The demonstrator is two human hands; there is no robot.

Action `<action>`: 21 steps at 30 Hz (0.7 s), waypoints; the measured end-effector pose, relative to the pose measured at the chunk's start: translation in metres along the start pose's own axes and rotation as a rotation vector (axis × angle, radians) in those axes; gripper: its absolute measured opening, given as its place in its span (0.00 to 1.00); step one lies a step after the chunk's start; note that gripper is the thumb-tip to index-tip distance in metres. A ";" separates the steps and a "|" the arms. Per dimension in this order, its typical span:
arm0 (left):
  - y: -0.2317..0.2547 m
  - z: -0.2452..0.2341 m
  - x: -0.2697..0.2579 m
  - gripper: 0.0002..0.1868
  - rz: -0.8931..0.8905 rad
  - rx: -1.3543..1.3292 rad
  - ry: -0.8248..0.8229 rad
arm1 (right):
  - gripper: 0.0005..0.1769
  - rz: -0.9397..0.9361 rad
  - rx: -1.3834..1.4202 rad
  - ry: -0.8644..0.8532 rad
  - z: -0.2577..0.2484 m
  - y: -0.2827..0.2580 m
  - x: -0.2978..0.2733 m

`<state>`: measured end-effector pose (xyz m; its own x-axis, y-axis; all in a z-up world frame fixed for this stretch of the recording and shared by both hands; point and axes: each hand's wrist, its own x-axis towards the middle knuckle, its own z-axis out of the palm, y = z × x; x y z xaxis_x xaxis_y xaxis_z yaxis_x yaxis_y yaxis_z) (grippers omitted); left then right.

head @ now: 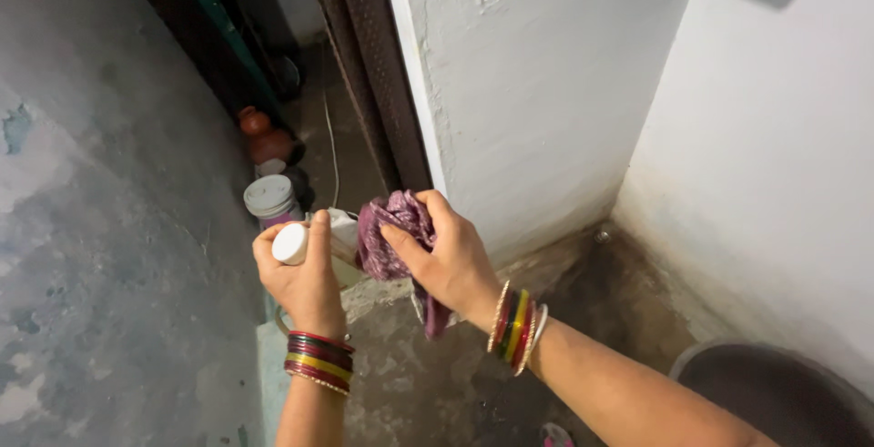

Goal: The person places a plastic basket containing a sponge and a blue item onto a wall shelf, then wipes a white bottle with a purple cloth and places it on the shelf. The person continues wiping the shelf and surrounding wall area with the cloth.

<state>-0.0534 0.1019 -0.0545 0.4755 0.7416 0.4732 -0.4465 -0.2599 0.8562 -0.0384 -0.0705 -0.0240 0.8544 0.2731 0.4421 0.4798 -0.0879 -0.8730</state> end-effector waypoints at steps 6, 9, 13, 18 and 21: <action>0.018 0.054 -0.024 0.10 -0.165 -0.337 -0.038 | 0.27 -0.354 -0.012 0.061 0.014 0.017 -0.012; 0.028 0.072 -0.030 0.10 -0.211 -0.428 -0.056 | 0.25 -0.091 0.404 -0.048 0.003 0.036 -0.001; 0.029 0.095 -0.036 0.12 -0.215 -0.515 -0.078 | 0.24 0.244 0.701 -0.169 -0.020 0.062 0.039; 0.027 0.107 -0.037 0.11 -0.209 -0.500 -0.288 | 0.23 0.594 1.037 -0.558 -0.052 0.093 0.077; 0.026 0.112 -0.037 0.12 -0.154 -0.369 -0.365 | 0.20 0.593 0.963 -0.508 -0.061 0.099 0.078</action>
<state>0.0026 -0.0017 -0.0259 0.7596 0.4742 0.4452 -0.5559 0.1179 0.8229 0.0882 -0.1159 -0.0637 0.6122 0.7905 -0.0156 -0.4799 0.3559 -0.8019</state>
